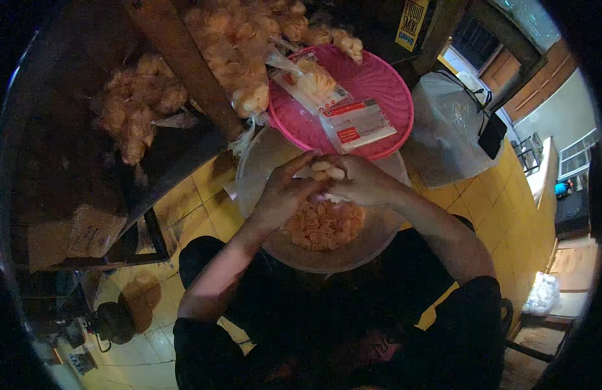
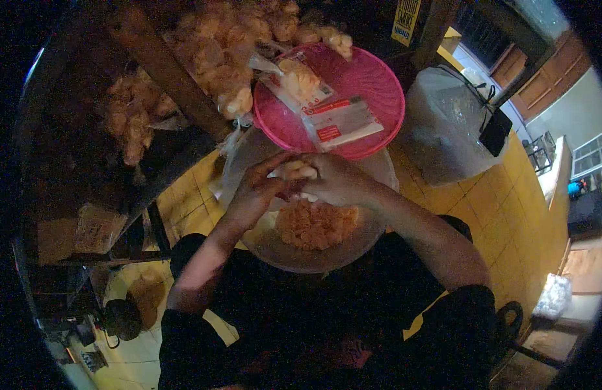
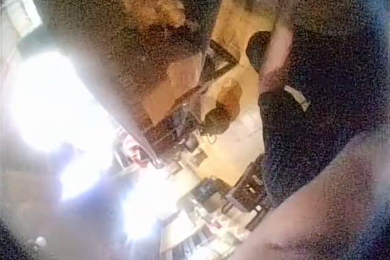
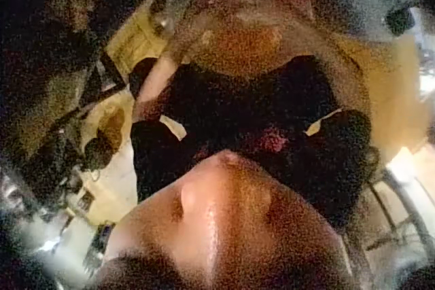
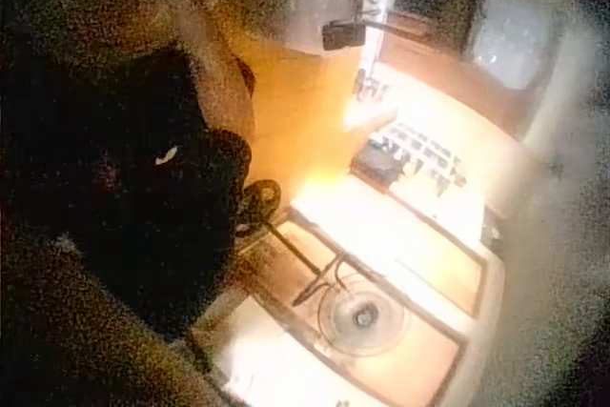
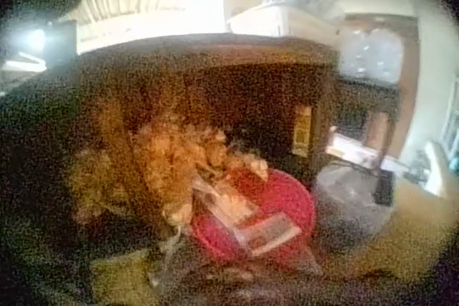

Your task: The person opens plastic bags of food by hand and empties their contents into a large bowl.

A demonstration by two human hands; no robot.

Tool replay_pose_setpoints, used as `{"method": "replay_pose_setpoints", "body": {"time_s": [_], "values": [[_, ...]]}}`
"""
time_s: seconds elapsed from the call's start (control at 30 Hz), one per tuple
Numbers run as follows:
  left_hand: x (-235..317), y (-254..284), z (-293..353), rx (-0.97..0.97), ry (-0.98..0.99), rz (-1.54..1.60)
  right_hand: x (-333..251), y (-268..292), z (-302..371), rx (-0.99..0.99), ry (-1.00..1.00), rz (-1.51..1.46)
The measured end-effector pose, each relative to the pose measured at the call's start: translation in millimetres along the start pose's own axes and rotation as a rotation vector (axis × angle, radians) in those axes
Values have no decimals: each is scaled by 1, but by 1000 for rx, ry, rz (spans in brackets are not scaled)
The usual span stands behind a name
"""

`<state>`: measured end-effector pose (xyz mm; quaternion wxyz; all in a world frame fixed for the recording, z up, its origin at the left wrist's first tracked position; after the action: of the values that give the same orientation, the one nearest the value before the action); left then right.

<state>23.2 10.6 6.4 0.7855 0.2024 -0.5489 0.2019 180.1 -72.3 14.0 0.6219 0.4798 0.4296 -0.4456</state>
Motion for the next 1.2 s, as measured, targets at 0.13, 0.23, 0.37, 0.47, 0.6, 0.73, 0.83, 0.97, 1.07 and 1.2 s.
{"method": "replay_pose_setpoints", "body": {"time_s": [0.13,0.23,0.37,0.47,0.6,0.73,0.83,0.97,1.07,1.2], "values": [[-22,0,-11,58,-134,-66,21,-10,-9,93,275,372],[-25,5,-15,116,-146,-178,8,-9,-10,72,242,426],[-34,4,-15,201,-242,-242,1,-7,-7,11,179,329],[-30,-5,-14,102,-123,-103,15,-3,-10,-6,218,455],[-31,-8,-14,38,-153,-68,17,-10,-13,1,119,512],[-32,-2,-17,106,-246,-237,27,-10,-19,0,228,687],[-26,-1,-12,116,-169,-217,8,-10,-16,-32,173,514],[-14,-4,-7,59,-263,-264,19,-13,-17,17,176,499],[-27,-5,-10,104,-437,-556,34,-21,-21,68,404,630],[-44,-9,-8,18,-328,-378,32,-16,-28,262,275,671]]}}
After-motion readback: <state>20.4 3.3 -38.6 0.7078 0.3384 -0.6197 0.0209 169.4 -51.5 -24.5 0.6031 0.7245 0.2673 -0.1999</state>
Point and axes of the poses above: each hand's wrist, its own z-axis away from the middle knuckle, its own y-axis out of the back of the hand, x = y × z, the point moved 1 cm from there along -z, towards the middle knuckle, and after that the axes turned 7 degrees about y, right-handed, at the moved point
